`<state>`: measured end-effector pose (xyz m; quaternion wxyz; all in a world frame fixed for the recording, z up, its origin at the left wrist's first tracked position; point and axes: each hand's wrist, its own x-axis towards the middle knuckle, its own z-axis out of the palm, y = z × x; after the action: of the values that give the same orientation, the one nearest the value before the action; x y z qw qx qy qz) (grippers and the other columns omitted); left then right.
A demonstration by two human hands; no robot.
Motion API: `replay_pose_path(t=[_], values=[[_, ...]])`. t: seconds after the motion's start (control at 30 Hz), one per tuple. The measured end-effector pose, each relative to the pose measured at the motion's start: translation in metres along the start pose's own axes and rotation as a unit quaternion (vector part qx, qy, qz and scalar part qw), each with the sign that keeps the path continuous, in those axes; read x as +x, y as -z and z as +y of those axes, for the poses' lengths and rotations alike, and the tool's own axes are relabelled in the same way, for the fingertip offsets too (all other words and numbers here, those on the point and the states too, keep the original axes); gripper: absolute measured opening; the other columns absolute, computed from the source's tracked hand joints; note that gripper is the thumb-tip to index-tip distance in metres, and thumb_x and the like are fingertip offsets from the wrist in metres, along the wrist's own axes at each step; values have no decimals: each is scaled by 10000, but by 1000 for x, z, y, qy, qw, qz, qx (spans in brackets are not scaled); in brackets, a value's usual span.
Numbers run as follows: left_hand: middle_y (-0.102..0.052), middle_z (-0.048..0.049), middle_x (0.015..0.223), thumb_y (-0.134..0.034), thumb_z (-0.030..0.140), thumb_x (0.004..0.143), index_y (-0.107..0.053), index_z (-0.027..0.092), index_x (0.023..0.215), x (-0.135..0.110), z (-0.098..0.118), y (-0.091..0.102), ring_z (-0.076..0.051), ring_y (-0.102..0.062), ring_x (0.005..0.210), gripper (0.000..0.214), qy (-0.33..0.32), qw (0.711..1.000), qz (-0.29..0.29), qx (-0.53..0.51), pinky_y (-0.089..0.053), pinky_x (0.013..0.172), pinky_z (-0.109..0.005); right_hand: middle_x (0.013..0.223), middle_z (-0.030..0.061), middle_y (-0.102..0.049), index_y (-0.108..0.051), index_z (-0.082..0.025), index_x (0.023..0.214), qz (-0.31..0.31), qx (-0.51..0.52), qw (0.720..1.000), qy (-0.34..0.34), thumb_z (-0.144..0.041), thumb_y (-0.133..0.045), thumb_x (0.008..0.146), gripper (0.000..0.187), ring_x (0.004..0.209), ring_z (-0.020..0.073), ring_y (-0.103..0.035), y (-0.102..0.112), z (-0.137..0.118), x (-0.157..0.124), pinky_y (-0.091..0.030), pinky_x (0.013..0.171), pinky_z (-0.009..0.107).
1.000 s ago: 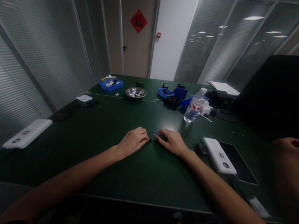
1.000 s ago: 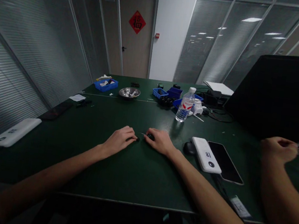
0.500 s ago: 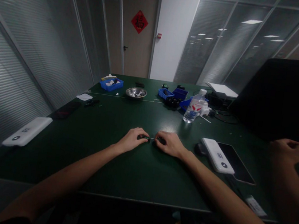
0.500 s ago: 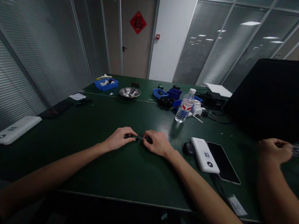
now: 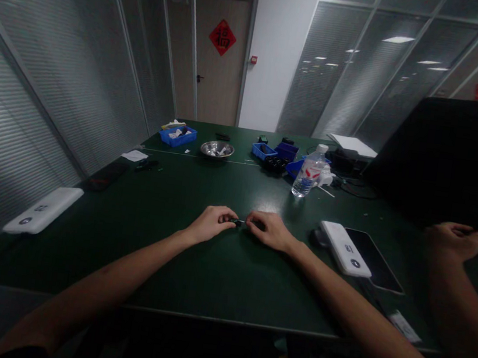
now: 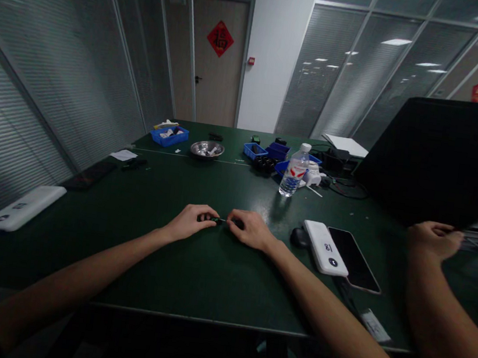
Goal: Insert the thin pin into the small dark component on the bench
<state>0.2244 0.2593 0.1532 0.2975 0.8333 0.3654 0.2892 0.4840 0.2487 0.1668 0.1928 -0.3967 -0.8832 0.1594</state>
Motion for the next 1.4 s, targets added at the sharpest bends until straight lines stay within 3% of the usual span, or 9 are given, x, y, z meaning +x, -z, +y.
replay_pose_path(t=[0.33, 0.53, 0.7, 0.8, 1.17, 1.4], values=[[-740, -74, 1117, -662, 294, 942, -780, 251, 1146, -3, 2, -1, -214, -676, 1040, 239, -48, 999, -3, -8, -518, 942, -359, 1007, 64, -715, -663, -222, 1132, -22, -54, 998, 28, -333, -498, 1010, 233, 815, 178, -643, 2, -16, -1, -440, 754, 282], [-755, -68, 1125, -680, 273, 929, -784, 258, 1141, -3, -1, -2, -213, -694, 1031, 236, -40, 996, 50, -54, -528, 959, -374, 905, 34, -701, -650, -203, 1049, 26, 31, 999, 19, -324, -485, 1015, 208, 747, 156, -617, -5, -10, 1, -433, 693, 261], [-749, -71, 1056, -676, 245, 929, -794, 234, 1111, -4, -1, -4, -208, -686, 992, 217, -57, 998, 13, -13, -535, 910, -360, 976, 54, -701, -656, -210, 1112, -15, -58, 996, 58, -317, -499, 1011, 215, 769, 162, -624, -4, -13, 0, -427, 716, 273], [-750, -68, 1051, -672, 241, 929, -796, 237, 1102, -4, 0, -4, -211, -686, 994, 212, -60, 998, 13, -7, -536, 907, -360, 978, 62, -700, -655, -205, 1113, -7, -82, 994, 67, -319, -497, 1017, 218, 766, 166, -629, -7, -16, 0, -422, 710, 280], [-769, -47, 1102, -707, 219, 890, -808, 254, 1067, -2, 5, -5, -210, -708, 1021, 207, -15, 994, 65, -82, -531, 971, -363, 866, 23, -673, -640, -200, 1041, 50, 56, 996, 43, -309, -511, 1019, 170, 717, 147, -589, -13, -11, 0, -411, 665, 263], [-773, -56, 1084, -713, 234, 883, -808, 243, 1060, -1, 8, -5, -213, -706, 1005, 201, 9, 993, 60, -99, -540, 942, -359, 883, 31, -670, -626, -197, 1048, 56, 51, 996, 42, -327, -498, 1025, 184, 737, 151, -596, -11, -12, 0, -420, 682, 263]])
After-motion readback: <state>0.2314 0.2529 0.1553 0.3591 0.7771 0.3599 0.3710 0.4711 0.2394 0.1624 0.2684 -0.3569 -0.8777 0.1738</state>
